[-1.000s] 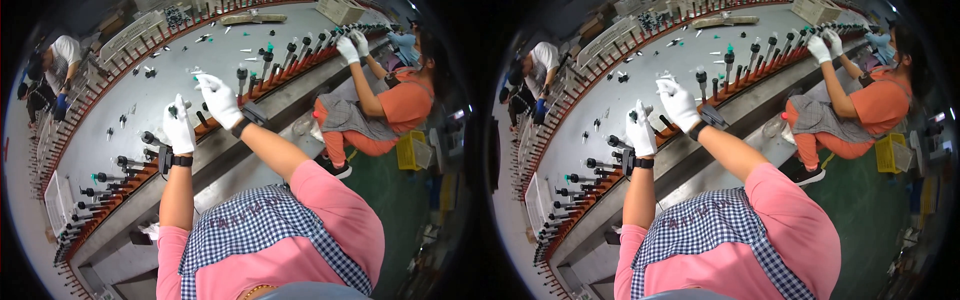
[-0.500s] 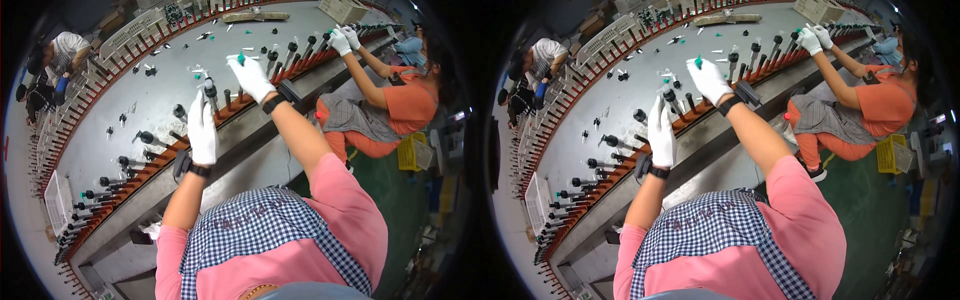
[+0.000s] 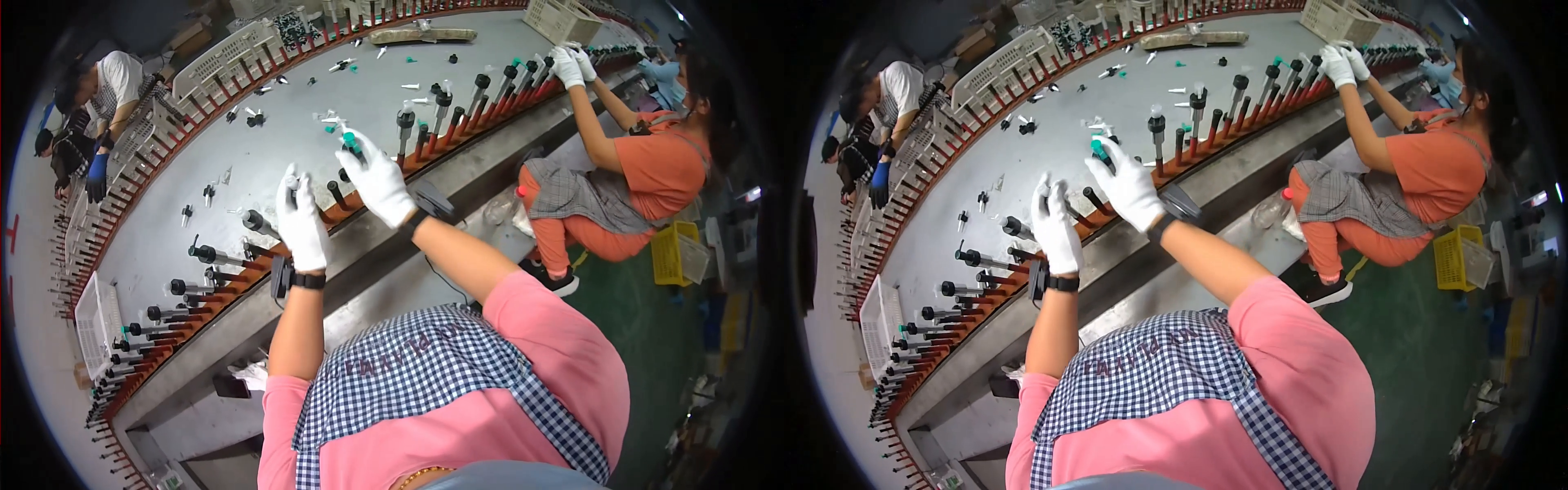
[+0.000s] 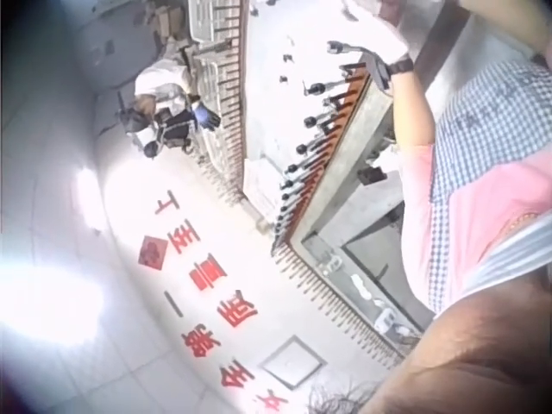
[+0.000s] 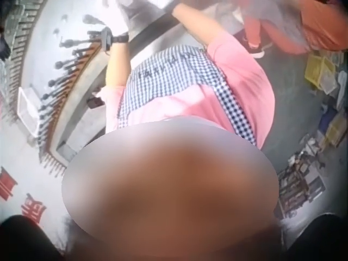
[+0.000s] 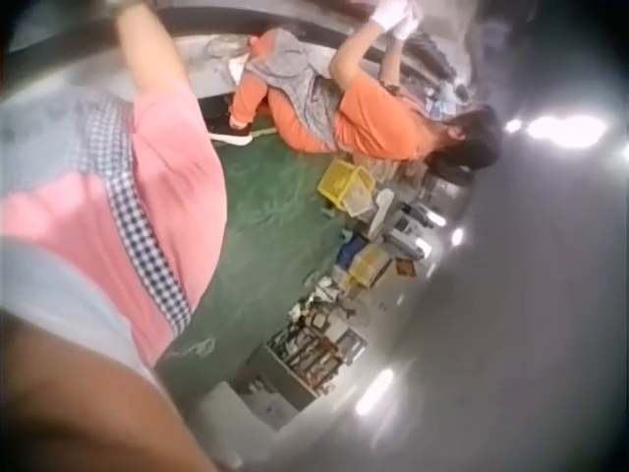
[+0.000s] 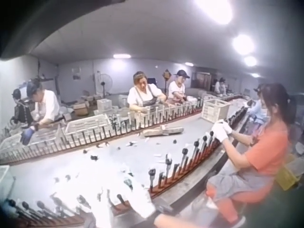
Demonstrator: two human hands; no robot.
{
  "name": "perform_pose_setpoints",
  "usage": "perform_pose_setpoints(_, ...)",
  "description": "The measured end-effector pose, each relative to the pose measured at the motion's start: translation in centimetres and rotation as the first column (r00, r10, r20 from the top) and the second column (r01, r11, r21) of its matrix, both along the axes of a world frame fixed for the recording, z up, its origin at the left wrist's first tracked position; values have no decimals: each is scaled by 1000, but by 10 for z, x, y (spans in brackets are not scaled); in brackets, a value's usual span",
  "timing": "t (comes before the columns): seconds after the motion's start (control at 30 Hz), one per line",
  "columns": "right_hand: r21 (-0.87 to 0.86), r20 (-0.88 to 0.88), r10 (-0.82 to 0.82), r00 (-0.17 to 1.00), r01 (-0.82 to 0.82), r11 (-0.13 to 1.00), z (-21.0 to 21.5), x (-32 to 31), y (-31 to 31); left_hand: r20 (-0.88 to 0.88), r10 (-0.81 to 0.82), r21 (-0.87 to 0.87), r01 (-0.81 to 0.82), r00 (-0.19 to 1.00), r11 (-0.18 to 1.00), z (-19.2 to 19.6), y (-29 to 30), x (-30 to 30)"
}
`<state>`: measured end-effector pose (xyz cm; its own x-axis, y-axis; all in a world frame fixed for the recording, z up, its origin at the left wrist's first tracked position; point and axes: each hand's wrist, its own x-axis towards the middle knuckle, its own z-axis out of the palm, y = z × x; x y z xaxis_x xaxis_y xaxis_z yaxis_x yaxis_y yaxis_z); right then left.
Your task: Assembling pump mechanisms for bottles on a production line.
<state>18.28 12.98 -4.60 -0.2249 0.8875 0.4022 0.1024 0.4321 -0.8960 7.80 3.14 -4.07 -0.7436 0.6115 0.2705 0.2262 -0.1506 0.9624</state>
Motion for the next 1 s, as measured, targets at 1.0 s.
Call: perform_pose_setpoints(1.0,-60,-174,109,979,-121,991,6,-14,7,45,-41,6,41,998,999,16,24,0)
